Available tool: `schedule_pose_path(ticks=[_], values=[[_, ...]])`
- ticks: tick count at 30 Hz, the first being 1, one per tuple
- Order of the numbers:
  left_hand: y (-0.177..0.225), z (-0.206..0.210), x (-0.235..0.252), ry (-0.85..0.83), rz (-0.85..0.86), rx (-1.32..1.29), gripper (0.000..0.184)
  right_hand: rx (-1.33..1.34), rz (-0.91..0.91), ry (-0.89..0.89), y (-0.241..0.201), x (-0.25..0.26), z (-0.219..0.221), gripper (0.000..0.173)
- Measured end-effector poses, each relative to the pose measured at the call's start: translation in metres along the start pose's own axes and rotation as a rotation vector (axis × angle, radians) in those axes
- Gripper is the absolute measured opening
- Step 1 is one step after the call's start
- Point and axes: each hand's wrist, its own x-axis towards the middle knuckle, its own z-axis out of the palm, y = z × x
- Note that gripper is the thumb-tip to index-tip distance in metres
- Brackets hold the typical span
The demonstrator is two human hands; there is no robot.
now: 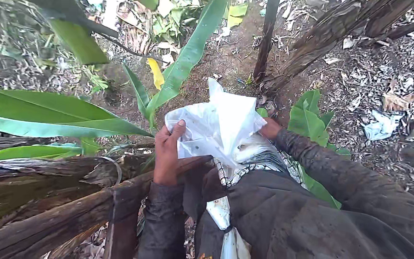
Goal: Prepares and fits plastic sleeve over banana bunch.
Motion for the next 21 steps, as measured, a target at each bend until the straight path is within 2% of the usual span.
schedule_pose_path(ticks=[2, 4, 7, 10, 13, 15, 16, 19, 21], values=[[0.008, -0.007, 0.002, 0.066, 0.104, -0.153, 0.019, -0.015, 0.059, -0.073, -0.007, 0.0, -0.01, 0.041], [0.012, -0.007, 0.002, 0.124, 0.207, -0.092, 0.024, -0.007, 0.085, -0.097, 0.002, 0.001, -0.023, 0.049], [0.007, -0.004, 0.001, 0.124, 0.312, 0.152, 0.028, -0.035, 0.095, -0.064, 0.029, -0.002, -0.035, 0.048], [0.003, -0.004, 0.006, 0.102, 0.372, 0.14, 0.022, -0.103, 0.186, -0.119, 0.03, -0.002, -0.048, 0.048], [-0.004, -0.005, 0.008, 0.067, 0.38, 0.114, 0.027, -0.151, 0.218, -0.127, 0.034, -0.004, -0.061, 0.052], [-0.007, -0.004, 0.007, 0.039, 0.389, 0.102, 0.025, -0.14, 0.17, -0.038, 0.011, -0.008, -0.068, 0.049], [-0.009, -0.004, 0.006, 0.016, 0.394, 0.106, 0.024, -0.122, 0.123, 0.04, -0.014, -0.011, -0.071, 0.051], [-0.01, -0.001, 0.002, -0.092, 0.414, 0.196, 0.027, -0.06, -0.124, 0.234, -0.097, -0.01, -0.067, 0.082], [-0.01, 0.005, -0.003, -0.159, 0.418, 0.272, 0.028, -0.024, -0.265, 0.248, -0.137, 0.002, -0.047, 0.098]])
